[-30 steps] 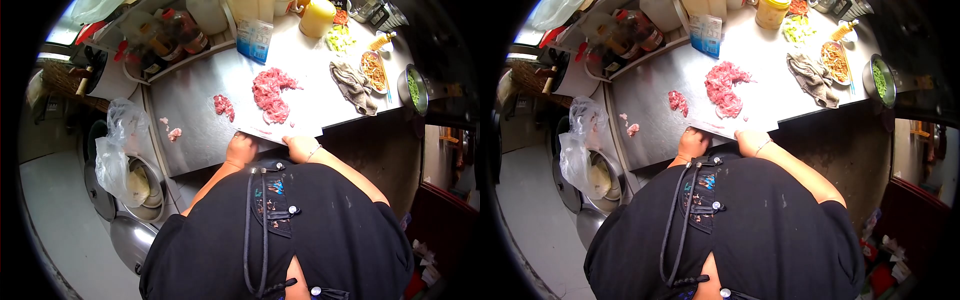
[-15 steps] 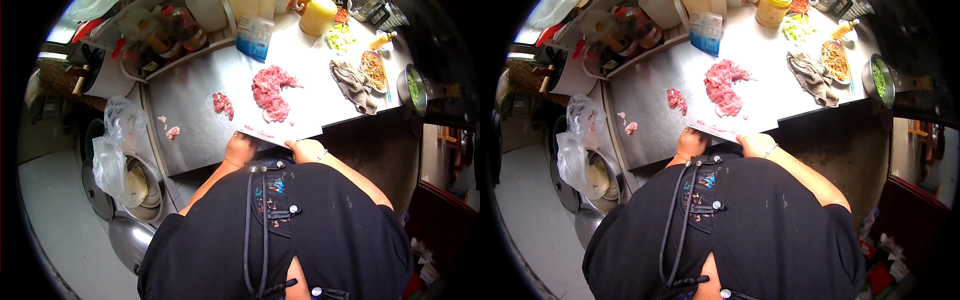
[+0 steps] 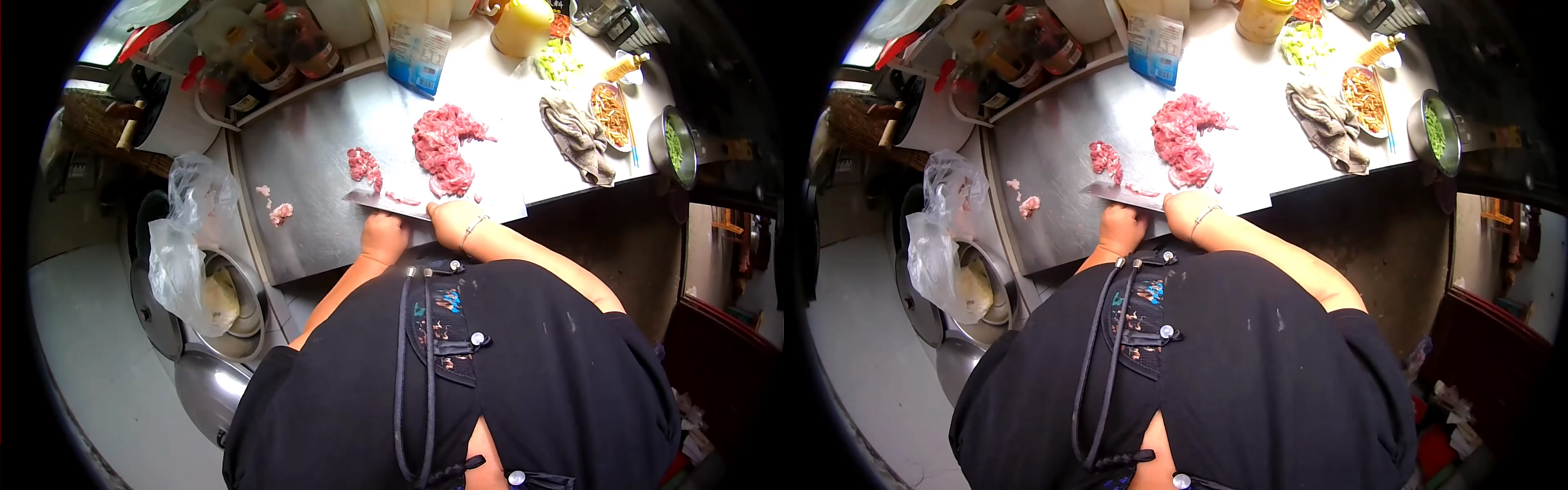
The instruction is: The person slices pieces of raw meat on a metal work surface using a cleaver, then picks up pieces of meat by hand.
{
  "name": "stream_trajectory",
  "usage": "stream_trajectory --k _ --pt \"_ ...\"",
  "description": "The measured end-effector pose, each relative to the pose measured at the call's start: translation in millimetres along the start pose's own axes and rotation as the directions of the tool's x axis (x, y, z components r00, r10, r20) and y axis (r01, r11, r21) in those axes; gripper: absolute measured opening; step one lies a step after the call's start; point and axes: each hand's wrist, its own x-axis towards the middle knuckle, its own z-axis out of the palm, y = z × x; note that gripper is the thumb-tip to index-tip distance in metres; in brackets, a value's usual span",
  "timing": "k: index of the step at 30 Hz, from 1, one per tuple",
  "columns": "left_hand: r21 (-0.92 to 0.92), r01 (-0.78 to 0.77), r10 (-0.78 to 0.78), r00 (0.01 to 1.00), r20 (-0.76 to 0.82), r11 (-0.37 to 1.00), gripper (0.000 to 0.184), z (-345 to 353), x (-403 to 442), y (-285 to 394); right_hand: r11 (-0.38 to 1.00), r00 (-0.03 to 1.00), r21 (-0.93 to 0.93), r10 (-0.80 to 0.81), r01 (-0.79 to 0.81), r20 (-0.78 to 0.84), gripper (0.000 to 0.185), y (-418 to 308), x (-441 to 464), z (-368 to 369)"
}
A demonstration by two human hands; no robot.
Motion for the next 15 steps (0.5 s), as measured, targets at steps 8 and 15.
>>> stream_trajectory --k 8,15 --pt "-0.014 -0.040 0.040 0.999 -0.034 0.999 0.023 -6.1 3.5 7.7 0.997 0.999 0.063 0.048 -0.049 0.023 0.032 25.9 -49.0 5.9" --pt "-0.026 -0.028 0.028 0.999 0.016 0.999 0.022 2.0 0.8 11.8 0.992 0.995 0.082 0.089 -0.092 0.037 0.032 16.3 -29.6 9.7"
